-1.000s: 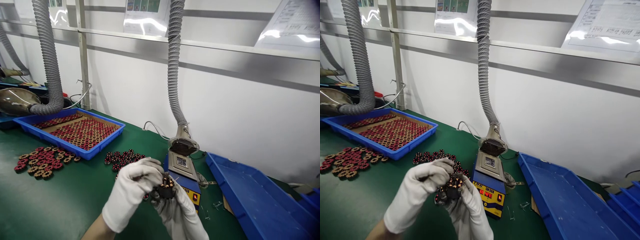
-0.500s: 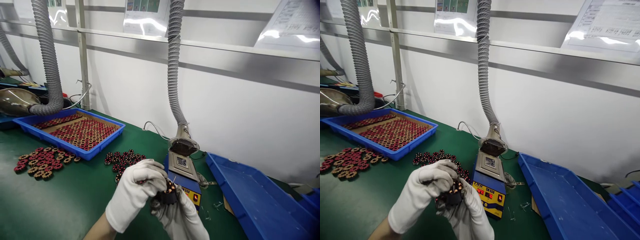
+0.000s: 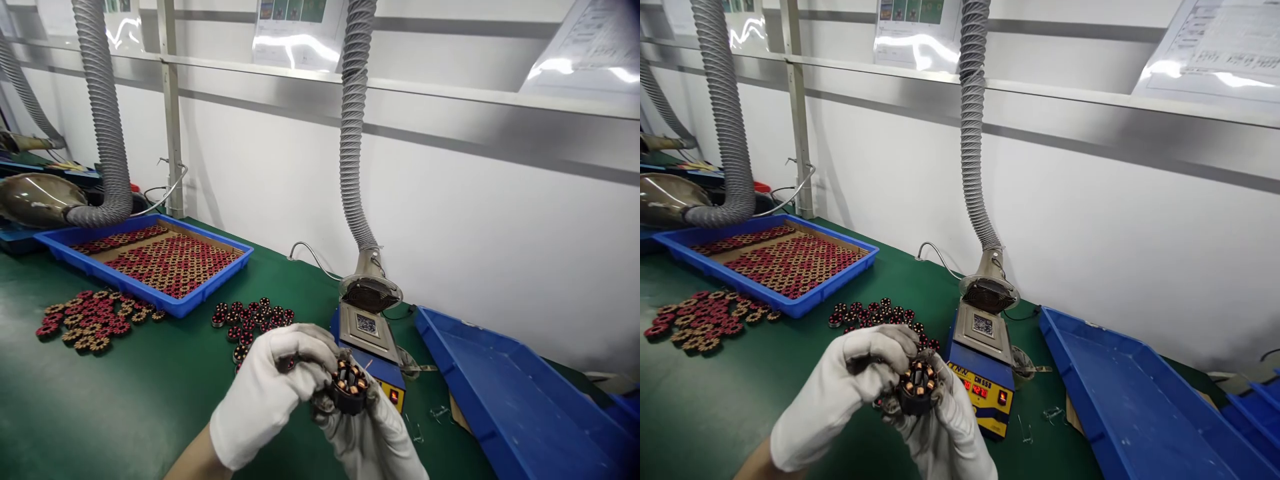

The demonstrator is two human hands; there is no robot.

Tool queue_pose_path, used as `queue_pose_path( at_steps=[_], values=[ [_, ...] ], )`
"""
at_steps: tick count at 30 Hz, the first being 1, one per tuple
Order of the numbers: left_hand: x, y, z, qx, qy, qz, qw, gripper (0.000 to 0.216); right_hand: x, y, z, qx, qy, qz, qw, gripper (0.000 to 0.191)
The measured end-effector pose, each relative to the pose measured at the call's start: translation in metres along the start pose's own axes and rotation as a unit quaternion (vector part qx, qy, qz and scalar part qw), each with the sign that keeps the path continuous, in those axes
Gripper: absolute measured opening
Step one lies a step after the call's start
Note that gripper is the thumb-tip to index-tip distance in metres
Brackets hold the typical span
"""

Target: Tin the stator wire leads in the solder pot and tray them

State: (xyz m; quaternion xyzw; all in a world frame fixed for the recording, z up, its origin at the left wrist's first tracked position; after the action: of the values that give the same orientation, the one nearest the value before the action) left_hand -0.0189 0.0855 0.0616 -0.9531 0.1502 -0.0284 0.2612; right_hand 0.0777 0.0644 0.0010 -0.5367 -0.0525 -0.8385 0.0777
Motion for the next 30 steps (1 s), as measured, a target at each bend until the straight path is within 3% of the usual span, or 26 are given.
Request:
queue_pose_path(
  at_steps=[4,7,9,14,17,19,20,22,24,26,30],
  values=[
    [-0.022,0.006,0.004,-0.022,0.021,-0.092,0.995,0.023,-0.005,0.001,0.000,0.024,0.006,-0.010,1.000,0.037],
    [-0.004,0.002,0.005,-0.058,-0.029,0.001,0.998,0.026,-0.006,0.000,0.003,0.012,0.002,-0.018,1.000,0.036],
    [0.008,0.000,-0.003,-0.021,-0.050,0.046,0.998,0.022,-0.005,-0.001,0.006,-0.015,0.017,-0.016,1.000,0.038],
    [0.001,0.007,-0.025,0.116,-0.121,-0.040,0.985,0.017,-0.003,-0.005,0.030,-0.163,0.142,-0.012,0.976,0.046],
    [-0.013,0.012,-0.028,0.123,-0.108,-0.102,0.981,0.016,-0.004,0.002,0.045,-0.276,0.200,-0.047,0.939,0.046],
    [-0.020,0.009,-0.018,0.064,-0.051,-0.121,0.989,0.018,-0.002,0.012,0.052,-0.364,0.223,-0.069,0.902,0.044],
    [-0.016,0.006,-0.009,0.016,-0.014,-0.101,0.995,0.025,0.001,0.019,0.054,-0.412,0.241,-0.072,0.876,0.043],
    [0.007,0.001,0.011,-0.086,0.051,0.003,0.995,0.042,0.013,0.035,0.053,-0.508,0.300,-0.066,0.805,0.041],
    [0.029,0.002,0.023,-0.137,0.093,0.070,0.984,0.041,0.024,0.046,0.045,-0.568,0.361,-0.049,0.738,0.040],
    [0.032,0.001,0.031,-0.138,0.122,0.030,0.982,0.023,0.029,0.049,0.039,-0.592,0.388,-0.032,0.706,0.043],
    [0.008,0.003,0.031,-0.058,0.201,-0.130,0.969,0.011,0.029,0.051,0.043,-0.614,0.388,-0.049,0.685,0.046]
  ],
)
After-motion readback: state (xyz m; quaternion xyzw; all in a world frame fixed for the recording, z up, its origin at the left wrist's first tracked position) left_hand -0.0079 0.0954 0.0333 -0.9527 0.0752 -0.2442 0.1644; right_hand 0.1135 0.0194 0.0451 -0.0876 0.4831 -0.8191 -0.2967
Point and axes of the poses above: each hand's wrist, its own y-axis away from the middle knuckle, its own x-axis out of the palm, z = x × y, the point moved 9 cm from there along -y, towards the middle knuckle, and after that the axes turned 13 degrees about -y, right-handed, at the moved point
